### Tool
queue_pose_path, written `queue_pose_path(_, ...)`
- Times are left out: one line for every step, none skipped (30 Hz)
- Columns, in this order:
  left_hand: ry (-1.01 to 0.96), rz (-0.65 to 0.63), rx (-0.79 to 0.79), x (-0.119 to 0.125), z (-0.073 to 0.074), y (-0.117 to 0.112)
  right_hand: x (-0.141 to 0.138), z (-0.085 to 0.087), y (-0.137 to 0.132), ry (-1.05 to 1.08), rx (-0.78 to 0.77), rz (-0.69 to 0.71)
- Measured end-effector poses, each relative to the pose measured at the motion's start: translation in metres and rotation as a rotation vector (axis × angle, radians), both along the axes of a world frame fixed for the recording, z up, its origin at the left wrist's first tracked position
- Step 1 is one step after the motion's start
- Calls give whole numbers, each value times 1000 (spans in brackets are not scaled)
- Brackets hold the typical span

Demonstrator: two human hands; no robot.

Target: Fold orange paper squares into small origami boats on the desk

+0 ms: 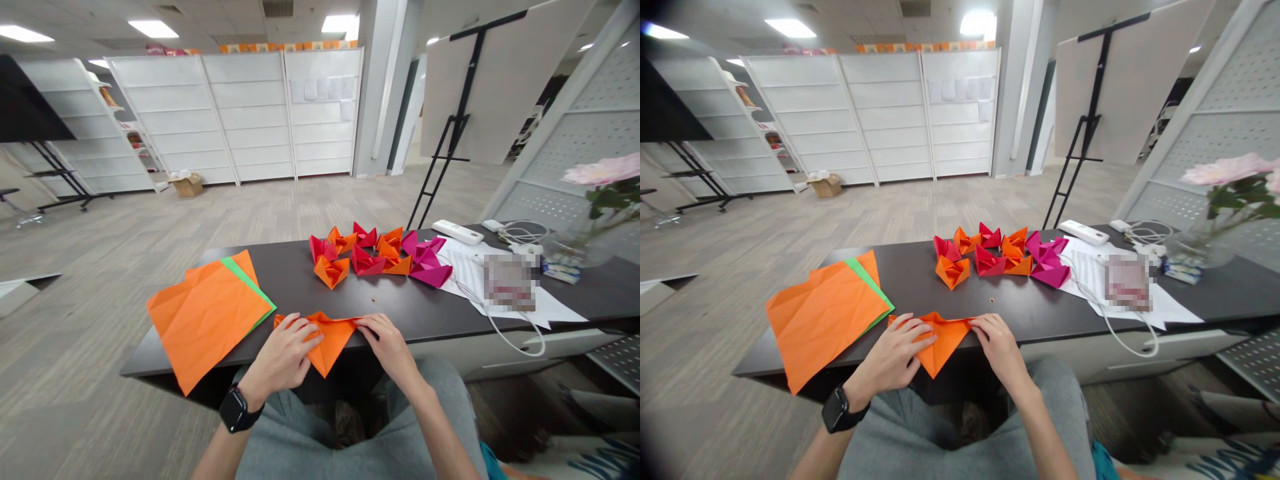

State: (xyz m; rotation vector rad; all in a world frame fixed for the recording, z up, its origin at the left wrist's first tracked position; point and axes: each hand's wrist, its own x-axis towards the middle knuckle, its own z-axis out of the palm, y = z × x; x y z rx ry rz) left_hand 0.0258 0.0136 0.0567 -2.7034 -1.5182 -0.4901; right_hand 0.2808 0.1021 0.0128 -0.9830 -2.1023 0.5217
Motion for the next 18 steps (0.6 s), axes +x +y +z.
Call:
queue_pose_path(-18, 3, -3, 0, -2, -2, 2, 2, 2, -13, -15, 13)
queue_pose_path(-33, 10, -2, -1, -5, -3, 3, 3, 4, -25, -30, 26)
queue_pose_path(-42, 17, -1, -3, -8, -5, 4, 5, 6, -38, -43, 38)
queue_pose_path(-42, 20, -2, -5, -12, -6, 4, 7, 8, -48, -56, 48)
queue_pose_path(-34, 16, -9, -7, -16, -7, 3, 9, 11, -52, -70, 53)
queue_pose_path(-19, 9, -19, -9, -19, -8, 2, 10, 13, -51, -83, 52)
queue_pose_path(-1, 0, -30, -10, -22, -8, 0, 11, 16, -47, -93, 49)
queue_pose_path(17, -10, -36, -12, -25, -8, -2, 12, 18, -43, -98, 46)
queue_pose_path(31, -15, -38, -13, -27, -8, -4, 12, 20, -43, -93, 46)
queue_pose_path(38, -14, -34, -14, -28, -8, -6, 12, 22, -47, -78, 50)
queue_pose_path(39, -10, -28, -14, -29, -8, -7, 11, 22, -54, -53, 56)
queue_pose_path(33, -6, -22, -14, -29, -8, -8, 10, 22, -64, -19, 68)
queue_pose_path(24, -6, -18, -13, -29, -8, -8, 9, 22, -78, 21, 84)
queue_pose_path(12, -6, -13, -12, -29, -7, -7, 8, 20, -98, 64, 100)
queue_pose_path(2, -5, -10, -11, -28, -7, -5, 8, 17, -125, 109, 114)
queue_pose_path(-4, -8, -8, -10, -28, -7, -3, 9, 14, -160, 151, 125)
queue_pose_path(-7, -9, -8, -10, -28, -7, -1, 11, 10, -201, 185, 128)
queue_pose_path(-5, -12, -6, -9, -27, -7, 1, 14, 5, -246, 209, 125)
